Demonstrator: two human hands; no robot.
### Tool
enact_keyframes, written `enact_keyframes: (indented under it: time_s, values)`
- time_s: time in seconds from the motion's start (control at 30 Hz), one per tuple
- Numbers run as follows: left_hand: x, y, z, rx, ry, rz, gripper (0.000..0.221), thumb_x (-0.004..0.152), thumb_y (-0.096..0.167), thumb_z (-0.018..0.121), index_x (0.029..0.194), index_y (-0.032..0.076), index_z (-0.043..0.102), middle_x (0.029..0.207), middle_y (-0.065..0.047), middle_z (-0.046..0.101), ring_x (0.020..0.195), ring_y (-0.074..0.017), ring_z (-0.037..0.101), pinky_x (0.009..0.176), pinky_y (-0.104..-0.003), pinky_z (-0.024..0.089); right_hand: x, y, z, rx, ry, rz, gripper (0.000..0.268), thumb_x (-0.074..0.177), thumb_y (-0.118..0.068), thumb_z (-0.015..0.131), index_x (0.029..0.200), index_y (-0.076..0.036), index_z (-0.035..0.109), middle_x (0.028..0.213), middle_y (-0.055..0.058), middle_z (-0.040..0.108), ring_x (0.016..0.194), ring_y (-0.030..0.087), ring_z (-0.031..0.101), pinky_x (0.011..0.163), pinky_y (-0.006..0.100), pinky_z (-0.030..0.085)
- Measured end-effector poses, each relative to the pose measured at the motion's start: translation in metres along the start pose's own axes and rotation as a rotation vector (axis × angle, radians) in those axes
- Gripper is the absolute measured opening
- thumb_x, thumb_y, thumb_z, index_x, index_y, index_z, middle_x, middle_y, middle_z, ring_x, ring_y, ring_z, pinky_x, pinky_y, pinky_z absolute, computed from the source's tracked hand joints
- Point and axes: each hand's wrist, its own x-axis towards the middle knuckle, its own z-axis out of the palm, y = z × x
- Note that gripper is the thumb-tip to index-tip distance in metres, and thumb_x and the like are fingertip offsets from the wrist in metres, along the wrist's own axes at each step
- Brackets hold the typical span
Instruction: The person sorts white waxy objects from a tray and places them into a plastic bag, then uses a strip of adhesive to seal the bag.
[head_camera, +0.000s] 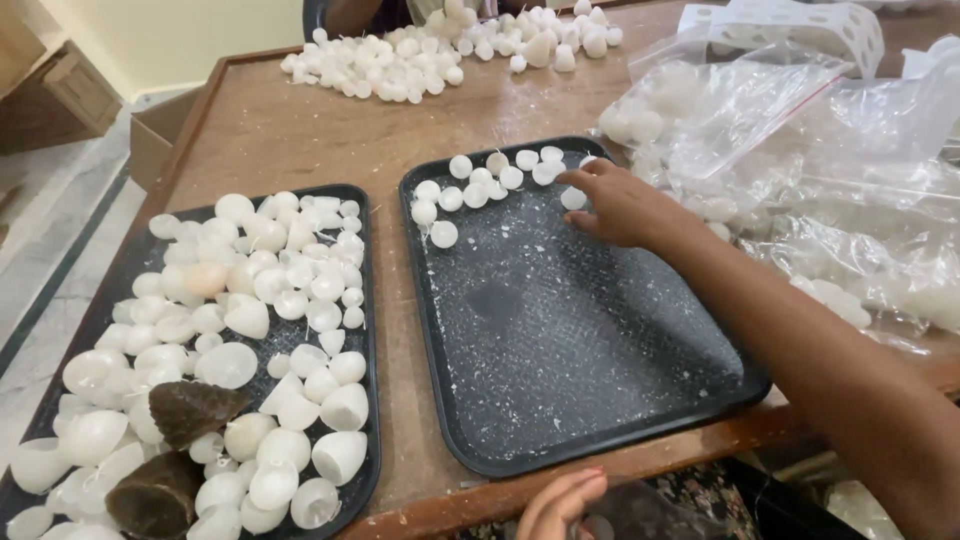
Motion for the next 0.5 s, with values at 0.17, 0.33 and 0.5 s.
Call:
enact_keyframes:
  time_s: [0.17,0.33,0.5]
  values:
    - [0.023,0.088,-0.019,-0.056,-0.157,-0.477,0.045,0.084,-0.005,0.054,0.12,0.009,0.076,0.128,-0.006,0.074,0.085,-0.016,0.075,0.071,-0.024,0.059,0.001,-0.012,0.019,-0.017,-0.241,0.067,0.03,0.099,-0.027,0.066,0.126,-0.014,0.069,0.123,0.022,0.064,0.109,0.035,0.064,0.096,0.047,0.051]
    - [0.032,0.124,-0.026,-0.005,-0.059,-0.24,0.06,0.075,-0.014,0.046,0.124,0.007,0.074,0.129,-0.007,0.075,0.115,-0.0184,0.077,0.082,-0.025,0.061,-0.086,-0.105,-0.079,0.569,-0.292,0.03,0.04,0.101,-0.034,0.056,0.13,-0.006,0.059,0.106,0.011,0.071,0.095,0.017,0.071,0.084,0.036,0.061]
    - [0.045,0.147,-0.036,0.061,-0.185,-0.347,0.06,0.076,-0.016,0.051,0.129,0.006,0.069,0.136,-0.011,0.07,0.128,-0.0242,0.07,0.09,-0.03,0.059,-0.189,-0.16,-0.141,0.703,-0.705,-0.374,0.034,0.099,-0.036,0.07,0.123,-0.012,0.067,0.13,0.005,0.074,0.116,0.023,0.074,0.088,0.038,0.056]
